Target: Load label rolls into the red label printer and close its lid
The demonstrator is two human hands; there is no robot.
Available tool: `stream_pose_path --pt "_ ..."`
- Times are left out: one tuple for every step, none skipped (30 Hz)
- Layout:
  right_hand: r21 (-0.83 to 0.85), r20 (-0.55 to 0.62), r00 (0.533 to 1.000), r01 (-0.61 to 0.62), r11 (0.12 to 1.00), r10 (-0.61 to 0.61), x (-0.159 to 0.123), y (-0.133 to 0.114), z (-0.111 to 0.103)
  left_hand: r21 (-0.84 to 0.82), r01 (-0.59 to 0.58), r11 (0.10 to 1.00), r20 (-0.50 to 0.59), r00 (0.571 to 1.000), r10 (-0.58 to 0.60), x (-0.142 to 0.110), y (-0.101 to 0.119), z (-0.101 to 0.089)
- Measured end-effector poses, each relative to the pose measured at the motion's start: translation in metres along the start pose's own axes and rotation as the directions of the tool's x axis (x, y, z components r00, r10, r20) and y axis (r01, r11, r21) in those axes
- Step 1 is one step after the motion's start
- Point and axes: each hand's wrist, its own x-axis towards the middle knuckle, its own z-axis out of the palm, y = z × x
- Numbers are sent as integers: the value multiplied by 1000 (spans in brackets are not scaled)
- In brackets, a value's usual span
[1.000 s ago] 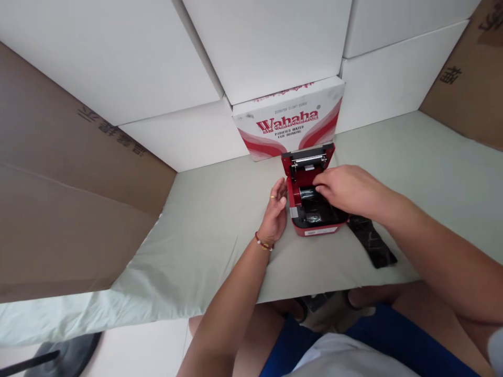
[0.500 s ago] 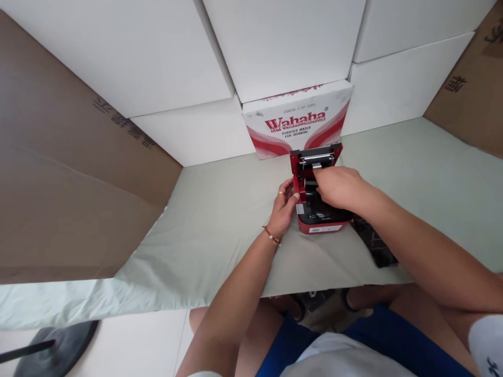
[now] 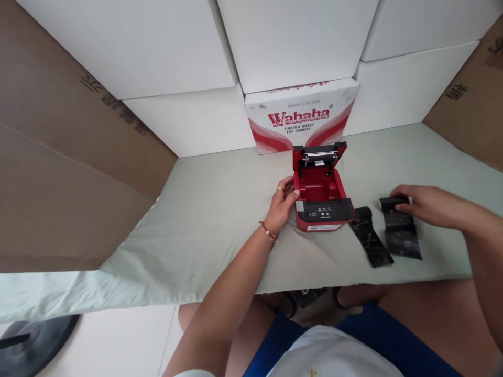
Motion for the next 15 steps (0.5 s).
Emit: stream_pose_path --pt "3 32 999 10 1000 -10 -1 0 10 -7 7 1000 -3 1000 -7 0 0 0" --pt "-6 39 999 15 1000 -15 -2 -4 19 -16 12 1000 -9 1000 -13 0 -1 -1" --pt "0 10 999 40 999 -40 -4 -11 27 -23 16 1000 -17 1000 -16 0 -1 -1" --pt "15 -1 997 74 997 -74 -6 -20 33 -28 17 999 -26 999 -18 0 -1 -2" --pt "36 9 994 111 993 -112 -7 -29 38 -29 17 999 -35 999 -18 -1 0 -2" --pt "61 34 989 144 988 -146 -8 -38 41 -24 17 1000 -44 999 -18 -1 0 -2" --pt "85 70 982 167 982 -173 -8 -44 44 -17 20 1000 -53 998 -21 -2 1 -2" --pt "102 104 976 179 978 -190 -8 -48 47 -11 25 1000 -60 998 -25 -3 2 -1" --pt "107 125 973 183 977 -196 -7 -51 50 -5 30 1000 -65 997 -31 -4 3 -1" --pt "102 129 973 181 978 -193 -5 -52 53 -2 34 999 -69 997 -34 -5 4 -1" --pt "91 118 975 177 980 -187 -3 -53 56 -1 35 999 -72 997 -35 -5 5 -1" --pt "79 105 978 174 982 -182 -2 -53 59 -1 33 999 -74 997 -33 -6 5 -1" --pt "64 96 979 172 983 -177 -1 -54 61 1 30 1000 -75 997 -30 -7 5 -2" --pt "45 93 981 166 985 -169 -1 -55 62 7 25 1000 -79 997 -25 -7 5 -2" --pt "25 99 982 158 987 -160 -2 -56 61 18 20 1000 -89 996 -18 -8 4 -2"
